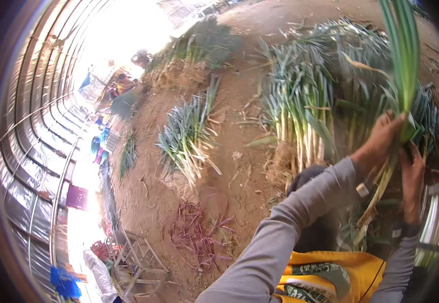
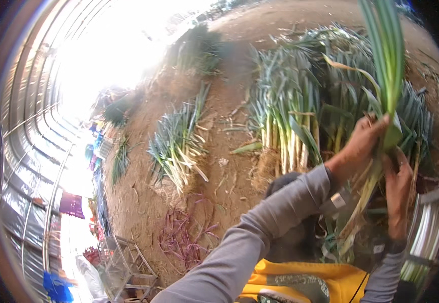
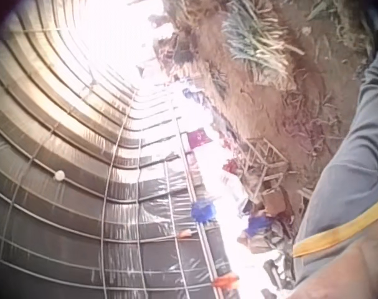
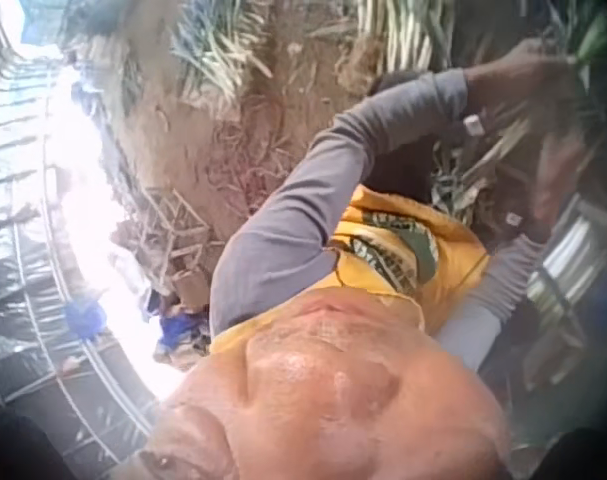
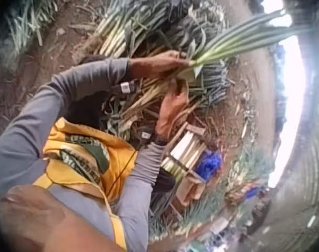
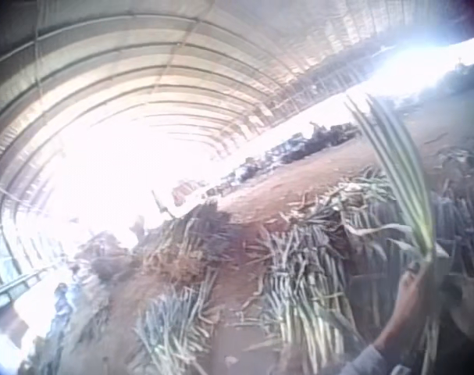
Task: Peeling, cleaning, and sorting harvested leeks in a shed.
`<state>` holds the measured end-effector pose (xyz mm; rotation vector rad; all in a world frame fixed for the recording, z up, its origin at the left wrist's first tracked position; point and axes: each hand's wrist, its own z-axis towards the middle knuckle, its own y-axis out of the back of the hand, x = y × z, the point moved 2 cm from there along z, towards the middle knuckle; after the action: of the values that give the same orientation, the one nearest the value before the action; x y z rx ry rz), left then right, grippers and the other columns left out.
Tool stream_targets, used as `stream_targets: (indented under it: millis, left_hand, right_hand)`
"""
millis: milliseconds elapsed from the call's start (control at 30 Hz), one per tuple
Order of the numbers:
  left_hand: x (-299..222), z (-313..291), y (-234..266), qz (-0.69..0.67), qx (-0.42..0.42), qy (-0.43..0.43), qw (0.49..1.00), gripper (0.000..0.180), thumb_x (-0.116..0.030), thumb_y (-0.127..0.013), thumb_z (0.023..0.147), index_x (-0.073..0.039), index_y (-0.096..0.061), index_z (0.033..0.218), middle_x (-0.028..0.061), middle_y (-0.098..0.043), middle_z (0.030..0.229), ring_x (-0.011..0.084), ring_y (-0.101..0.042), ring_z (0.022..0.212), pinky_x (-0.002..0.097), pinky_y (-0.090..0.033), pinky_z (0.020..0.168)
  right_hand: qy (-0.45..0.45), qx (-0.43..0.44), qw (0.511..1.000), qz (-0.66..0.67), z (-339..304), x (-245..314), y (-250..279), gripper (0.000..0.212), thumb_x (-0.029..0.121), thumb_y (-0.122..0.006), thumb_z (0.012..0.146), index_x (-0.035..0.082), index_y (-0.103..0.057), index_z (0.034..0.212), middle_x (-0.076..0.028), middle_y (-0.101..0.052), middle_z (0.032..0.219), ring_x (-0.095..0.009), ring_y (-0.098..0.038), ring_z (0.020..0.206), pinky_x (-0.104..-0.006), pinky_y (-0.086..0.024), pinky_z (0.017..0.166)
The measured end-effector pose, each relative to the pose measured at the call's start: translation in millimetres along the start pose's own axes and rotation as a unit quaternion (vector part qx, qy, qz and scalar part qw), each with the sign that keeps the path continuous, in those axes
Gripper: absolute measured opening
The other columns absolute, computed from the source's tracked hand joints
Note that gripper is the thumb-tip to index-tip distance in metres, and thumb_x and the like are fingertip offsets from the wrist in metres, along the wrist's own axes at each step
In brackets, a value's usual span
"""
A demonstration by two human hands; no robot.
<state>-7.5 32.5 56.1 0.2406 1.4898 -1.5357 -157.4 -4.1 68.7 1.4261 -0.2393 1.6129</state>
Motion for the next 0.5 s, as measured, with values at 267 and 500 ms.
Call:
stream_targets:
  millis: [267, 500]
  left_hand:
    - [-21.8, -5.3, 1.0, -0.037, 0.021, -0.035, 0.998, 0.023, -0.029, -0.061, 0.103, -0.006, -0.059, 0.107, -0.0016, -0.062, 0.087, 0.0071, -0.059, 0.076, 0.0262, -0.05, 0.069]
    - [-23.5, -1.4, 14.3, -0.06, 0.009, -0.018, 0.998, 0.025, -0.031, -0.057, 0.105, -0.008, -0.056, 0.112, -0.001, -0.061, 0.09, 0.0076, -0.059, 0.079, 0.0258, -0.05, 0.072]
  right_hand:
    - [0.0, -0.079, 0.996, 0.027, 29.8, -40.8, -30.5, 0.04, 0.019, -0.071, 0.095, -0.001, -0.061, 0.128, -0.01, -0.067, 0.119, -0.017, -0.061, 0.11, -0.0322, -0.046, 0.098]
    - [0.04, -0.04, 0.998, -0.008, 37.5, -18.6, -29.5, 0.037, 0.015, -0.075, 0.091, -0.001, -0.062, 0.122, -0.008, -0.065, 0.113, -0.017, -0.059, 0.103, -0.0319, -0.046, 0.094]
